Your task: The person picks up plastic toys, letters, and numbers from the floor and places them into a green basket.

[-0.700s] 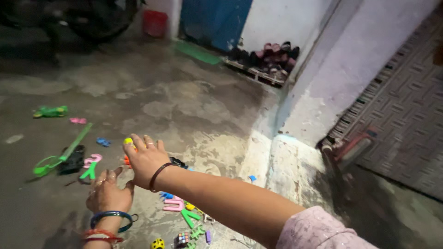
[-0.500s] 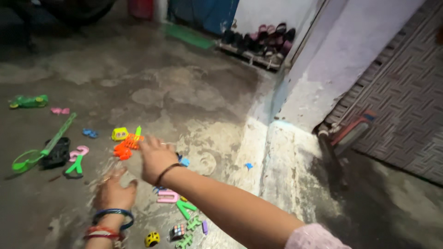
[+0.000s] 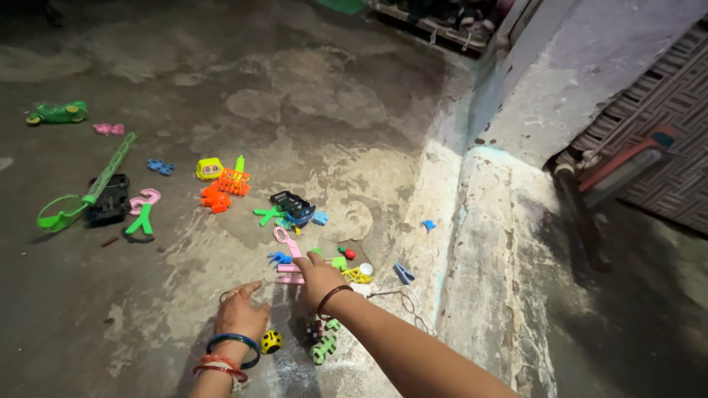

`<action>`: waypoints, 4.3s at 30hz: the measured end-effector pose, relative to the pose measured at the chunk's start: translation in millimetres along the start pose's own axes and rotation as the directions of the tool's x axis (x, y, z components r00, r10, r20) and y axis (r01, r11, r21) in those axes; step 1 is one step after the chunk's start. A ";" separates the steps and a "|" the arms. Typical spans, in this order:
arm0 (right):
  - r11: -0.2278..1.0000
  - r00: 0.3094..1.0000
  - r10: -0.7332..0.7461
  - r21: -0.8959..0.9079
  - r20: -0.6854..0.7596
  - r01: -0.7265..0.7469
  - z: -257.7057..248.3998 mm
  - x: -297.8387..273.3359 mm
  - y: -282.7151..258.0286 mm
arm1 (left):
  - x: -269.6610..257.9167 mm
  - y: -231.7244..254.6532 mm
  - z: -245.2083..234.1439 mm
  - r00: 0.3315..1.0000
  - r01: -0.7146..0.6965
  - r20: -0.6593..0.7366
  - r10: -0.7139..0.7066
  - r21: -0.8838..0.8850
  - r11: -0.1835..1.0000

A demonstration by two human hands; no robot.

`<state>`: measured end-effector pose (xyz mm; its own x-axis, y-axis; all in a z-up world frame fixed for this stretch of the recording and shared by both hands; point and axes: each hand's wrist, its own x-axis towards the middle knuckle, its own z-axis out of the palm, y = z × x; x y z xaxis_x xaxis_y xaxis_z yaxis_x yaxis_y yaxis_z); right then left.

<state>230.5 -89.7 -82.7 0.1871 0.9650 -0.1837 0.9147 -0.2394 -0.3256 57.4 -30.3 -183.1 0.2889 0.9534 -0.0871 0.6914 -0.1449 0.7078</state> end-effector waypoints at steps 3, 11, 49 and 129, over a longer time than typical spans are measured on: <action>0.998 0.995 0.053 -0.034 0.080 -0.050 13.6 1.4 2.5 | -5.2 -6.0 6.7 0.993 0.075 0.092 -0.071 -0.037 0.997; 0.975 0.988 -0.122 -0.196 -0.098 0.101 73.2 -5.9 -0.8 | -14.1 -21.7 2.0 0.971 0.165 0.172 -0.164 0.005 0.986; 0.320 0.733 -0.679 0.889 -0.027 0.328 98.0 16.1 -326.3 | -88.6 -143.9 -206.1 0.444 -0.455 -0.643 -0.624 -0.762 0.461; 0.838 0.954 -0.261 0.456 -0.148 0.300 88.8 113.0 -102.7 | -39.5 -114.6 -89.1 0.853 -0.018 -0.521 -0.023 -0.073 0.997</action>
<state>125.9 34.4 -152.4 -0.0076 0.9989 0.0468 0.6595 0.0402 -0.7507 -92.2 -27.7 -198.4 -0.1139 0.9548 0.2745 0.6359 -0.1423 0.7586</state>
